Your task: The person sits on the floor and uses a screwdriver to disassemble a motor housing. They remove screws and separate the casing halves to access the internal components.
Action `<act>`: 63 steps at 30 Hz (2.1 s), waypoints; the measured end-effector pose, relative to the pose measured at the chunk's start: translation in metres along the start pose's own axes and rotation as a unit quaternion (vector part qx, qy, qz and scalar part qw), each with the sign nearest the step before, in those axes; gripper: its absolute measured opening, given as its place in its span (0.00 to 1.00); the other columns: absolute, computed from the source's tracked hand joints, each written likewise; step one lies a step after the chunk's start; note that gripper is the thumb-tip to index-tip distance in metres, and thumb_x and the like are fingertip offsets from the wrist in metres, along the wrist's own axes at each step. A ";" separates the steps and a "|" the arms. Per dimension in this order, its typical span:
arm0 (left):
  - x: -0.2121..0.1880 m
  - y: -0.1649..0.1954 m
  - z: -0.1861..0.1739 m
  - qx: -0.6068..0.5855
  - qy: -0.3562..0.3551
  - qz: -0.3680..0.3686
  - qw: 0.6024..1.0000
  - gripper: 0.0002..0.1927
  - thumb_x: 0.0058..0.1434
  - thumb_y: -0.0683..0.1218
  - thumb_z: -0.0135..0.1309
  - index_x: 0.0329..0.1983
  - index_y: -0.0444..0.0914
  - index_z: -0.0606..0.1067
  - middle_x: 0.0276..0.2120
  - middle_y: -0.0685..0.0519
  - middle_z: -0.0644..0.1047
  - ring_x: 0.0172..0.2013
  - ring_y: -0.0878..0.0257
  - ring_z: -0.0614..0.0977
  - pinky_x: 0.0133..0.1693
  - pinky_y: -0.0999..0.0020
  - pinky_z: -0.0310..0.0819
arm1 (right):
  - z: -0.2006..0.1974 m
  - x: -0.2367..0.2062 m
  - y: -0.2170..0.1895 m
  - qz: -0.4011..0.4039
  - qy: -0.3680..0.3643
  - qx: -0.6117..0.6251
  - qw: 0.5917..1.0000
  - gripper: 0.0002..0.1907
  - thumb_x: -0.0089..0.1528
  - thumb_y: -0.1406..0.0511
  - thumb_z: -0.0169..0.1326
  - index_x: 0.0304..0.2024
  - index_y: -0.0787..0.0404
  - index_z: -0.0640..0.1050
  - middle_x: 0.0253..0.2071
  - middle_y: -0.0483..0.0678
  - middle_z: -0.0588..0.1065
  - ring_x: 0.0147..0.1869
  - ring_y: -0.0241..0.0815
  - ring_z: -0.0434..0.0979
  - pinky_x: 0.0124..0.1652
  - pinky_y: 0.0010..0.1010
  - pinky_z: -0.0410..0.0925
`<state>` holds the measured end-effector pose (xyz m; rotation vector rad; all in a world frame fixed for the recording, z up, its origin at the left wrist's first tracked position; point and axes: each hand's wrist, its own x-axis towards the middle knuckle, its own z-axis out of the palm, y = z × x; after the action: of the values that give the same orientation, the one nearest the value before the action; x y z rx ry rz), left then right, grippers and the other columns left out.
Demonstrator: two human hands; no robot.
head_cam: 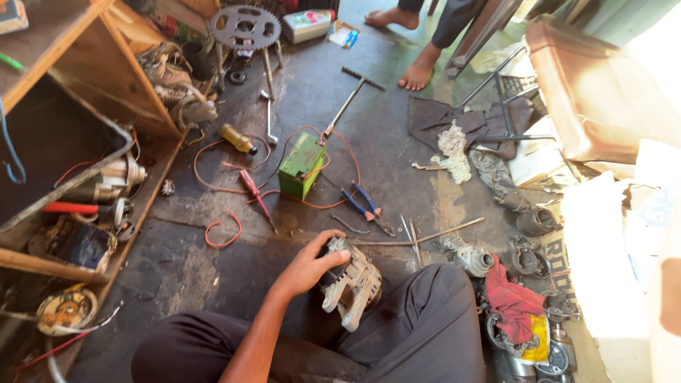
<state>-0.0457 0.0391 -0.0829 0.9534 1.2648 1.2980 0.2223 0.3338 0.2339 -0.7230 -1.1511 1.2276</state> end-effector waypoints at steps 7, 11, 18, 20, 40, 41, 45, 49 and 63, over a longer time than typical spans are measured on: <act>-0.002 0.005 0.001 0.048 0.017 0.008 0.999 0.25 0.59 0.54 0.59 0.58 0.42 0.73 0.45 0.52 0.78 0.48 0.66 0.77 0.52 0.68 0.71 | -0.071 -0.076 0.012 -0.005 -0.034 0.070 0.997 0.34 0.62 0.57 0.56 0.62 0.77 0.69 0.53 0.74 0.74 0.50 0.72 0.77 0.30 0.54 0.75; -0.004 0.009 0.004 0.057 0.019 0.024 0.998 0.26 0.59 0.54 0.59 0.59 0.41 0.72 0.47 0.52 0.78 0.49 0.66 0.76 0.53 0.68 0.71 | -0.131 -0.171 0.030 0.059 -0.060 0.119 0.989 0.36 0.62 0.56 0.56 0.63 0.77 0.68 0.53 0.76 0.73 0.51 0.74 0.77 0.27 0.56 0.76; -0.003 0.009 0.000 0.076 0.028 0.036 0.996 0.23 0.60 0.52 0.59 0.57 0.39 0.73 0.47 0.53 0.77 0.51 0.67 0.75 0.55 0.69 0.69 | -0.210 -0.368 0.115 0.300 -0.042 0.068 0.951 0.39 0.59 0.59 0.56 0.68 0.74 0.63 0.58 0.76 0.70 0.55 0.76 0.75 0.24 0.55 0.76; -0.002 0.010 -0.001 0.070 0.021 0.046 0.996 0.22 0.62 0.51 0.58 0.56 0.38 0.73 0.47 0.54 0.76 0.51 0.66 0.74 0.55 0.70 0.69 | -0.219 -0.401 0.116 0.332 -0.020 -0.002 0.943 0.42 0.54 0.65 0.54 0.70 0.67 0.59 0.62 0.74 0.68 0.60 0.74 0.73 0.25 0.52 0.75; -0.004 0.015 -0.003 0.048 0.000 0.030 0.998 0.23 0.64 0.51 0.55 0.60 0.38 0.72 0.48 0.54 0.75 0.50 0.67 0.75 0.55 0.70 0.70 | -0.215 -0.396 0.106 0.351 -0.030 0.022 0.936 0.31 0.61 0.65 0.49 0.66 0.72 0.64 0.59 0.72 0.71 0.57 0.66 0.76 0.24 0.43 0.75; -0.004 0.016 -0.002 0.050 0.002 0.029 0.998 0.23 0.64 0.52 0.55 0.60 0.38 0.72 0.48 0.54 0.75 0.50 0.67 0.75 0.55 0.70 0.70 | -0.215 -0.397 0.105 0.347 -0.024 -0.006 0.937 0.32 0.60 0.67 0.50 0.66 0.71 0.63 0.59 0.70 0.71 0.57 0.64 0.76 0.24 0.42 0.75; -0.005 0.018 -0.001 0.048 0.002 0.019 0.999 0.24 0.63 0.52 0.55 0.60 0.39 0.71 0.47 0.54 0.76 0.49 0.67 0.75 0.54 0.71 0.70 | -0.221 -0.406 0.107 0.333 -0.001 -0.081 0.939 0.37 0.54 0.72 0.56 0.66 0.68 0.62 0.58 0.66 0.72 0.55 0.59 0.77 0.23 0.38 0.73; -0.006 0.020 -0.001 0.064 0.005 0.038 0.997 0.24 0.64 0.52 0.56 0.60 0.38 0.72 0.49 0.54 0.76 0.51 0.67 0.75 0.55 0.70 0.69 | -0.259 -0.418 0.110 0.356 -0.022 -0.033 0.934 0.36 0.56 0.70 0.57 0.66 0.68 0.63 0.56 0.68 0.73 0.50 0.61 0.80 0.19 0.39 0.72; -0.004 0.014 0.002 0.069 0.023 0.024 0.997 0.26 0.62 0.57 0.58 0.59 0.41 0.73 0.48 0.53 0.77 0.49 0.67 0.75 0.54 0.70 0.70 | -0.247 -0.413 0.105 0.391 -0.394 -0.498 0.666 0.18 0.66 0.57 0.51 0.46 0.64 0.82 0.40 0.49 0.79 0.46 0.40 0.77 0.48 0.31 0.72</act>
<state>-0.0449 0.0371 -0.0683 1.0625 1.3894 1.2893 0.4446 -0.0005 -0.0504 -1.7369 -2.4965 1.6326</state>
